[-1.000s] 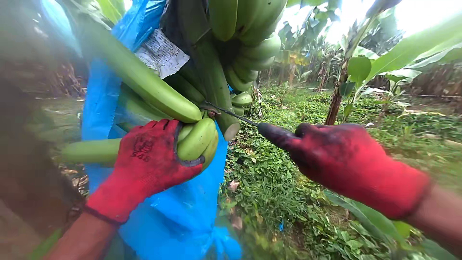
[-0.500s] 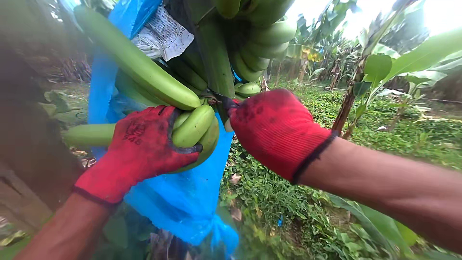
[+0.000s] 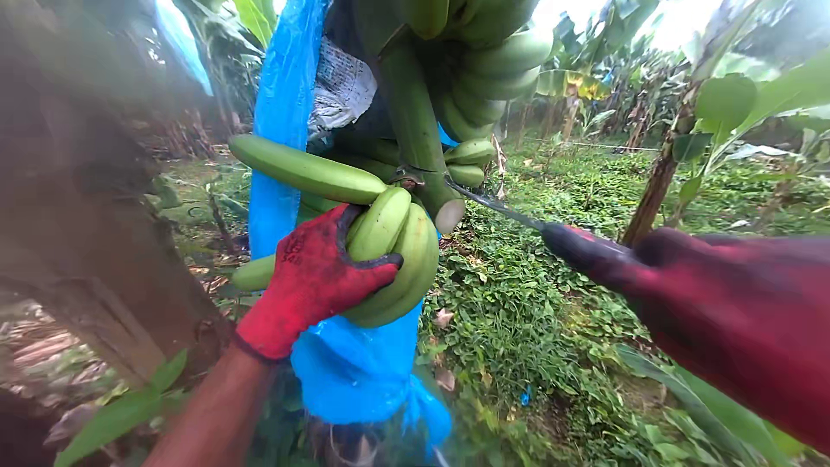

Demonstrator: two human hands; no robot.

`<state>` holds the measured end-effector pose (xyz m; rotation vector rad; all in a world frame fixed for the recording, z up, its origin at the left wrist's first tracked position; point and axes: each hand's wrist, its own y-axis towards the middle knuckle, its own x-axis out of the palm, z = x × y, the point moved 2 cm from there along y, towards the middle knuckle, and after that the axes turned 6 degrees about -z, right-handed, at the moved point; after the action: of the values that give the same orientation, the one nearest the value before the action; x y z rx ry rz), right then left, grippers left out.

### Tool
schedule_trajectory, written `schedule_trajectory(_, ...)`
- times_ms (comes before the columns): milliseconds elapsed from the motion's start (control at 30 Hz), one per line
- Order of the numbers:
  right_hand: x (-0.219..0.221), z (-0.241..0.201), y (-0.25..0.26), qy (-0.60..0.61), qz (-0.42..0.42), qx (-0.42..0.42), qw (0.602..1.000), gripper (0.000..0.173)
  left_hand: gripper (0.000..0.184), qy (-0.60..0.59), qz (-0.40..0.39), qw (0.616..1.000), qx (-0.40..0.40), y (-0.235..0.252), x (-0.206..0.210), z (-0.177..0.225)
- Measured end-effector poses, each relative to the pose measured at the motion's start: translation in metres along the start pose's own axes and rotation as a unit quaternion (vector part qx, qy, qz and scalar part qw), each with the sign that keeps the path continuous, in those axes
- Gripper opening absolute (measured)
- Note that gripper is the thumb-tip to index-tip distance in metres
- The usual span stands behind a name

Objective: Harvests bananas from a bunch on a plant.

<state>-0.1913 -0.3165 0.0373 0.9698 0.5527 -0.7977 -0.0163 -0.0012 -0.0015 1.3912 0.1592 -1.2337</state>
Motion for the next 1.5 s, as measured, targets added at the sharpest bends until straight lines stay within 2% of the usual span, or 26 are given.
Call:
schedule_trajectory(67,0.021,0.008,-0.023,0.072,0.014,0.009,0.997,0.058,0.067,-0.017,-0.005,1.000,-0.009,-0.002,0.001,0.002)
schedule_trajectory(167,0.054,0.008,-0.003,0.079,0.083,-0.007,0.993,0.056,0.063,-0.018,-0.007,1.000,-0.016,-0.001,-0.005,0.002)
schedule_trajectory(267,0.040,0.007,0.023,0.064,0.059,-0.032,0.996,0.054,0.057,-0.032,-0.011,0.999,-0.025,-0.002,-0.006,-0.002)
schedule_trajectory(333,0.026,0.013,0.023,0.080,0.038,-0.044,0.995,0.056,0.056,-0.056,-0.005,0.998,-0.035,-0.008,-0.005,-0.007)
schedule_trajectory(433,0.035,0.031,0.011,0.187,0.030,0.000,0.982,0.049,0.056,-0.102,0.000,0.994,-0.047,-0.012,-0.008,-0.011)
schedule_trajectory(500,0.057,0.035,0.020,0.344,0.015,0.057,0.937,0.046,0.058,-0.112,-0.002,0.992,-0.052,-0.012,-0.012,-0.012)
schedule_trajectory(533,0.069,0.032,0.031,0.455,-0.010,0.086,0.886,0.048,0.059,-0.105,-0.004,0.993,-0.053,-0.013,-0.014,-0.012)
schedule_trajectory(600,0.088,0.019,0.059,0.674,-0.061,0.118,0.727,0.051,0.058,-0.090,-0.004,0.994,-0.054,-0.012,-0.015,-0.010)
schedule_trajectory(633,0.094,0.013,0.073,0.737,-0.079,0.122,0.660,0.051,0.058,-0.086,-0.005,0.995,-0.056,-0.012,-0.014,-0.009)
schedule_trajectory(667,0.099,0.007,0.086,0.779,-0.092,0.114,0.610,0.050,0.059,-0.082,-0.005,0.995,-0.058,-0.011,-0.014,-0.008)
schedule_trajectory(700,0.102,0.003,0.096,0.804,-0.104,0.100,0.577,0.049,0.060,-0.078,-0.006,0.995,-0.060,-0.011,-0.014,-0.007)
schedule_trajectory(800,0.099,-0.005,0.122,0.820,-0.149,0.073,0.547,0.046,0.062,-0.081,-0.010,0.994,-0.070,-0.010,-0.011,-0.010)
schedule_trajectory(900,0.100,-0.007,0.137,0.843,-0.170,0.063,0.506,0.036,0.060,-0.104,-0.005,0.991,-0.079,-0.012,-0.006,-0.008)
schedule_trajectory(933,0.098,-0.007,0.137,0.848,-0.169,0.070,0.498,0.038,0.059,-0.109,-0.003,0.991,-0.081,-0.012,-0.006,-0.007)
schedule_trajectory(1033,0.095,-0.002,0.129,0.852,-0.154,0.081,0.494,0.042,0.057,-0.118,-0.005,0.990,-0.079,-0.015,-0.004,-0.004)
schedule_trajectory(1133,0.096,0.000,0.127,0.837,-0.191,0.075,0.508,0.045,0.058,-0.109,-0.001,0.991,-0.074,-0.017,-0.004,0.000)
schedule_trajectory(1267,0.104,0.007,0.141,0.852,-0.218,0.019,0.475,0.042,0.055,-0.103,-0.001,0.991,-0.082,-0.019,-0.002,0.003)
schedule_trajectory(1333,0.102,0.020,0.112,0.841,-0.224,0.015,0.493,0.041,0.056,-0.118,0.001,0.989,-0.089,-0.026,0.001,0.005)
schedule_trajectory(1400,0.117,0.049,0.047,0.849,-0.181,0.041,0.494,0.039,0.058,-0.134,0.002,0.987,-0.087,-0.030,0.003,0.008)
schedule_trajectory(1467,0.169,0.056,-0.012,0.886,-0.085,0.106,0.443,0.044,0.056,-0.178,-0.005,0.978,-0.113,-0.044,0.011,0.007)
schedule_trajectory(1500,0.208,0.036,-0.038,0.911,-0.040,0.137,0.386,0.040,0.055,-0.215,-0.014,0.967,-0.137,-0.055,0.017,0.005)
